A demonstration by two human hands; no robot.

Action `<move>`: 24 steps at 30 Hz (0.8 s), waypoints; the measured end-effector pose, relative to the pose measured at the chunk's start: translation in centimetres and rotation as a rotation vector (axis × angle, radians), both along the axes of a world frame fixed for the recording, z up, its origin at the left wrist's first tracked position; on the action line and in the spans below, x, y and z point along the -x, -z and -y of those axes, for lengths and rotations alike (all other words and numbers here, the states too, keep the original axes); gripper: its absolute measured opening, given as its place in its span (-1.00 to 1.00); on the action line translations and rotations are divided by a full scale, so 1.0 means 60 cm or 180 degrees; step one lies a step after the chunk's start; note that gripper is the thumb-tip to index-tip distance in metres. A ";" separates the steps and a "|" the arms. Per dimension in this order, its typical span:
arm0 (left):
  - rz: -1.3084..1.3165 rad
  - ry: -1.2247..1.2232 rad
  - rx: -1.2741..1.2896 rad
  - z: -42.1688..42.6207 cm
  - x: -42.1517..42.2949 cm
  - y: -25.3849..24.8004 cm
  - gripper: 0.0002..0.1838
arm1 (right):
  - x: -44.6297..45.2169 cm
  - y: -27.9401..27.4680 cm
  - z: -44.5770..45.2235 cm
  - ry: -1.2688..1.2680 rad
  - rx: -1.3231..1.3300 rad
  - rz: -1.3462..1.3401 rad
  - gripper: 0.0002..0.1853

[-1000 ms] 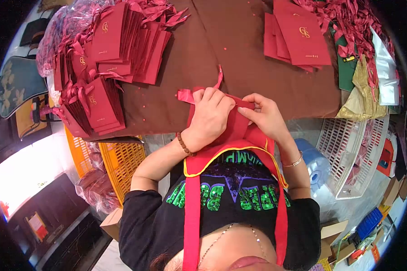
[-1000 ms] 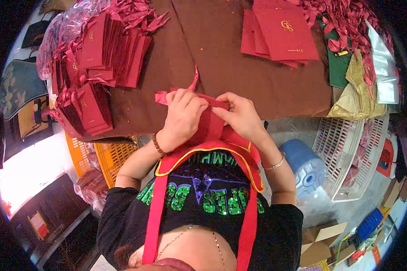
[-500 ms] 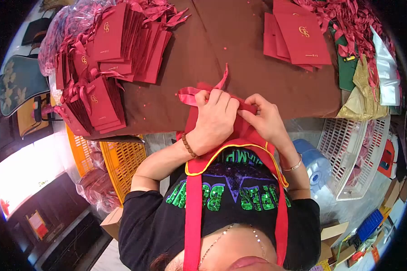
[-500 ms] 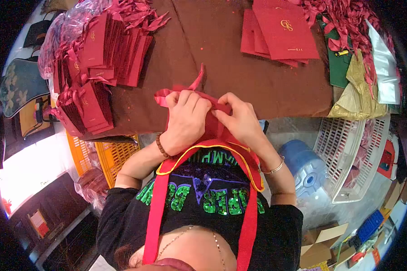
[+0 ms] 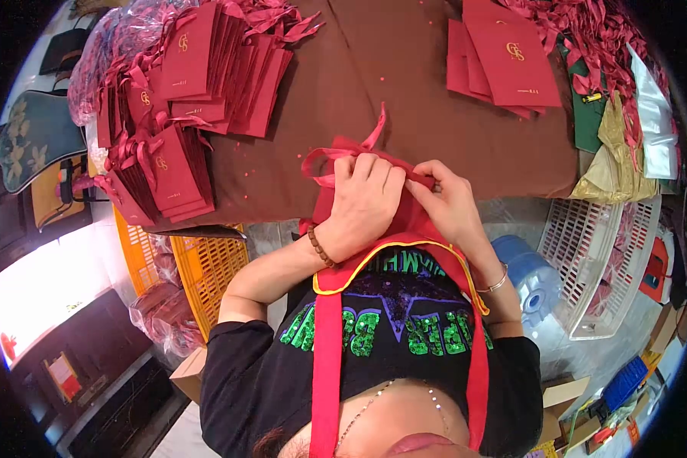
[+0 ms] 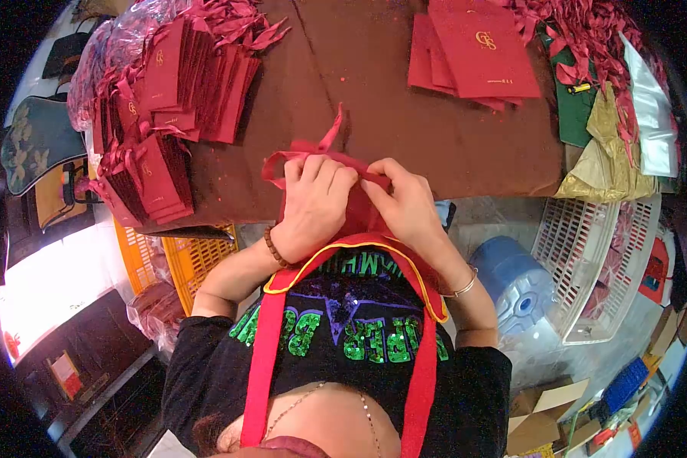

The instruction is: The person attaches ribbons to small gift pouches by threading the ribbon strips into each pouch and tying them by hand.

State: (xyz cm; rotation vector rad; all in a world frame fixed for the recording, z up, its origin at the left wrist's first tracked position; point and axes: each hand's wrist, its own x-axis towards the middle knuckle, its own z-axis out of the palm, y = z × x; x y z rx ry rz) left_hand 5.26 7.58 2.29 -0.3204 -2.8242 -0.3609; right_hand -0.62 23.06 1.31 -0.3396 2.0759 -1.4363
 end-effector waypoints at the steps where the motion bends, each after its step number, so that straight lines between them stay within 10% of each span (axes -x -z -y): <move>1: 0.0003 -0.0007 -0.0005 0.001 -0.002 0.000 -0.86 | -0.002 0.001 0.000 -0.0006 0.0026 -0.0157 -0.79; 24: 0.0083 -0.0138 -0.0699 0.029 -0.004 -0.036 -0.75 | -0.016 0.001 -0.004 -0.0226 0.0443 -0.0710 -0.82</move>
